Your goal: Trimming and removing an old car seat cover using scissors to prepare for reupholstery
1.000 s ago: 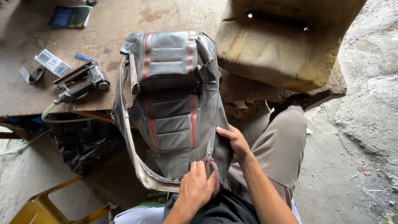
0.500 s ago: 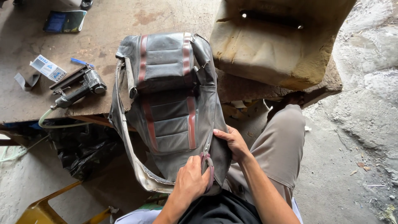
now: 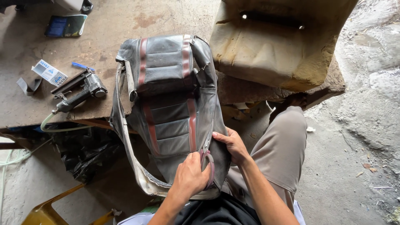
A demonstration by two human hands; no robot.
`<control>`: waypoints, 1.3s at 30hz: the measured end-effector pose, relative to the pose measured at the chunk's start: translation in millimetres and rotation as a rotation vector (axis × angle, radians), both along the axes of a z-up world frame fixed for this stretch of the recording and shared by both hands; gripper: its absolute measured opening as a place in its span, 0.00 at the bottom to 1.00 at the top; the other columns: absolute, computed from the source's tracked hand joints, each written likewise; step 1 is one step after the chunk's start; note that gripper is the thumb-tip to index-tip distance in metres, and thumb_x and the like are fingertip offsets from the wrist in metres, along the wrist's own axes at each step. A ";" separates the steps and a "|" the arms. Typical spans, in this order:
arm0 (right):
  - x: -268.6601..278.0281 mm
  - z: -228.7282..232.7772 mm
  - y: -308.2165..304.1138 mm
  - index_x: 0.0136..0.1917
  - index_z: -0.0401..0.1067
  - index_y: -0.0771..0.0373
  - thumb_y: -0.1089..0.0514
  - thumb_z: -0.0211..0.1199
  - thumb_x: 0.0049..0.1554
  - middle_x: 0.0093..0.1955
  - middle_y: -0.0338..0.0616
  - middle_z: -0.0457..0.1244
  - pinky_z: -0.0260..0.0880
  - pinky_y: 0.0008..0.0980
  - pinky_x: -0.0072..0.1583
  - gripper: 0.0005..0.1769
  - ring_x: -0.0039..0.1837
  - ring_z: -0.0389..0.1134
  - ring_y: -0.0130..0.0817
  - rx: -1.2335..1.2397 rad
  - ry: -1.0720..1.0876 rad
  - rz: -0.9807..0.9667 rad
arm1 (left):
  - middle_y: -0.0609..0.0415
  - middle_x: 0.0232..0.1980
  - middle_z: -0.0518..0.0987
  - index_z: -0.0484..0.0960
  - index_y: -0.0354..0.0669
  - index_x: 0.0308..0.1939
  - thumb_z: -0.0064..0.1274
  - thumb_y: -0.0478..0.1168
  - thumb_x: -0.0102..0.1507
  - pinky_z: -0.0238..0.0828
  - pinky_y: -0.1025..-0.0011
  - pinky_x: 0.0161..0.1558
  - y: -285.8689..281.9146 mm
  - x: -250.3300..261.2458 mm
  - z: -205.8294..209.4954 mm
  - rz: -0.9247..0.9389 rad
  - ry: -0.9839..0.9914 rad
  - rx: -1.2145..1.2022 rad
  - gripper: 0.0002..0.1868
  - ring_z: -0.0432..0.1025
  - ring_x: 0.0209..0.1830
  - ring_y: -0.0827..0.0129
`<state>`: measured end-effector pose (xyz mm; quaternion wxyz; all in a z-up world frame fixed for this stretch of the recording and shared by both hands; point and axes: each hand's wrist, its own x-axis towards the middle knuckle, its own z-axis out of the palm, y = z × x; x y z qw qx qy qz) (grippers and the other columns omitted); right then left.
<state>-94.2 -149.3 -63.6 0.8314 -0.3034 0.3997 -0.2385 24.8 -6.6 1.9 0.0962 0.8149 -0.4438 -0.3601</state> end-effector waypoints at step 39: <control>14.5 12.0 8.9 0.38 0.76 0.65 0.66 0.79 0.45 0.26 0.47 0.66 0.72 0.29 0.33 0.11 0.30 0.70 0.33 -0.161 0.094 -0.008 | 0.35 0.55 0.80 0.77 0.33 0.48 0.48 0.57 0.62 0.74 0.43 0.59 -69.0 24.5 34.2 -0.033 -0.105 0.067 0.28 0.77 0.56 0.31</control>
